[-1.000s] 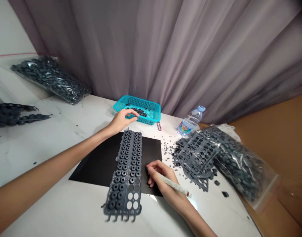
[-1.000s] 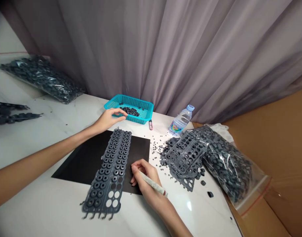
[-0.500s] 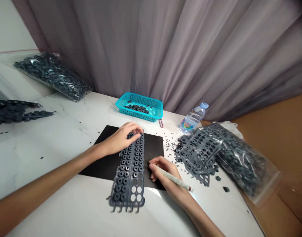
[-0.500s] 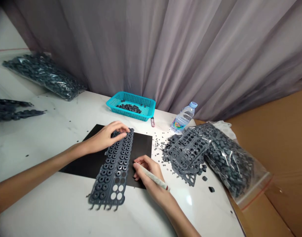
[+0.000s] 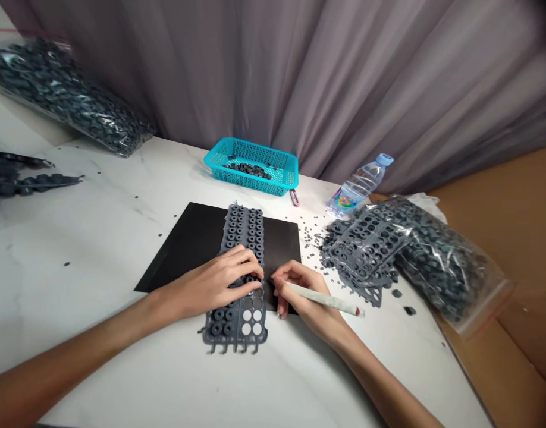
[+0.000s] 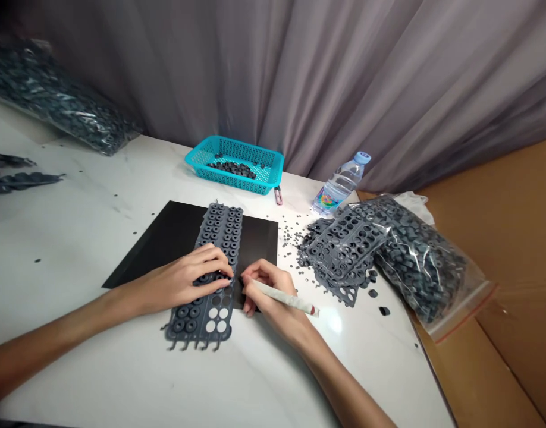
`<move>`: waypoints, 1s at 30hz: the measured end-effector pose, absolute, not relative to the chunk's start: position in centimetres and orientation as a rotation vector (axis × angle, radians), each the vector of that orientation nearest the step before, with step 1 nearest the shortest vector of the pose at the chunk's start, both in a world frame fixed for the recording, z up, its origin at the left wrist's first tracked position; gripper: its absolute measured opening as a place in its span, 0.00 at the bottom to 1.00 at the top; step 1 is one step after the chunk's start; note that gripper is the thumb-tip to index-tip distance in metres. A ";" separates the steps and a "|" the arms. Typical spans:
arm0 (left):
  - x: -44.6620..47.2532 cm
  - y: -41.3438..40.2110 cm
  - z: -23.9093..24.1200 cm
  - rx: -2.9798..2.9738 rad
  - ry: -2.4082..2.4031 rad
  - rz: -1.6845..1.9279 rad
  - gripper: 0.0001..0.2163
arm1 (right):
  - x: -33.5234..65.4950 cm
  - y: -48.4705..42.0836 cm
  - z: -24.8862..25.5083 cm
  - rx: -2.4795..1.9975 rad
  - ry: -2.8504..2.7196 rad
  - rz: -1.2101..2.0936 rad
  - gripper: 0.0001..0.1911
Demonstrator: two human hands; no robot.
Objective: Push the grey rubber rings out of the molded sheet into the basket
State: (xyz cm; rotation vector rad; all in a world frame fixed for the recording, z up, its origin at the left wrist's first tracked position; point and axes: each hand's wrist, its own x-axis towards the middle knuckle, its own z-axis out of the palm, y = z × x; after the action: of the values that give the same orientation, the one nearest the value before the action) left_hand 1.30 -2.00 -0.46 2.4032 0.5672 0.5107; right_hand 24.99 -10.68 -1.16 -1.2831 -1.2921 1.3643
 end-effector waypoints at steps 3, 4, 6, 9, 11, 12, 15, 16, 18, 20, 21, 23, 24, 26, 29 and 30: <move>1.4 -2.1 -0.4 2.374 0.554 0.464 0.07 | 24.5 -10.8 -0.9 -1.260 -1.260 1.414 0.04; 1.4 -2.1 -0.3 2.365 0.563 0.446 0.08 | 24.4 -10.8 -0.9 -1.258 -1.254 1.425 0.03; 1.4 -2.1 -0.1 2.349 0.588 0.417 0.08 | 24.2 -10.8 -1.0 -1.266 -1.247 1.430 0.01; 1.5 -2.2 0.0 2.329 0.611 0.394 0.09 | 24.2 -10.8 -1.2 -1.282 -1.232 1.417 0.01; 1.5 -2.2 0.0 2.327 0.609 0.395 0.09 | 24.1 -10.8 -1.3 -1.276 -1.222 1.417 0.01; 1.6 -2.2 -0.1 2.329 0.608 0.397 0.09 | 24.1 -10.8 -1.3 -1.271 -1.223 1.417 0.01; 1.5 -2.2 -0.3 2.335 0.610 0.414 0.08 | 24.1 -10.9 -1.2 -1.265 -1.249 1.403 0.01; 1.5 -2.1 -0.3 2.334 0.611 0.419 0.08 | 24.1 -10.9 -1.2 -1.266 -1.256 1.398 0.01; 1.5 -2.1 -0.4 2.333 0.608 0.429 0.07 | 24.1 -10.9 -1.1 -1.273 -1.262 1.395 0.02; 1.5 -2.1 -0.5 2.335 0.605 0.431 0.08 | 24.0 -10.9 -1.0 -1.279 -1.257 1.399 0.02; 1.5 -2.1 -0.5 2.335 0.605 0.432 0.08 | 24.0 -10.9 -1.0 -1.279 -1.256 1.399 0.02; 1.5 -2.2 -0.4 2.336 0.604 0.439 0.07 | 24.0 -10.9 -1.0 -1.278 -1.256 1.395 0.03; 1.5 -2.2 -0.4 2.337 0.605 0.440 0.07 | 24.0 -10.9 -1.0 -1.277 -1.257 1.396 0.03; 1.6 -2.3 -0.3 2.338 0.604 0.440 0.07 | 23.9 -10.9 -1.0 -1.278 -1.256 1.397 0.04; 1.6 -2.3 -0.4 2.341 0.599 0.439 0.07 | 23.9 -10.9 -1.0 -1.280 -1.246 1.398 0.03; 1.6 -2.3 -0.4 2.342 0.597 0.442 0.07 | 23.9 -10.9 -1.0 -1.282 -1.245 1.396 0.03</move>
State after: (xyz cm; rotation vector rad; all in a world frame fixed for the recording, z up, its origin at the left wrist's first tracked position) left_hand 1.57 -2.33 -0.45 2.3417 0.5973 0.4425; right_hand 23.89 -10.86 -1.02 -1.2821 -1.2449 1.3963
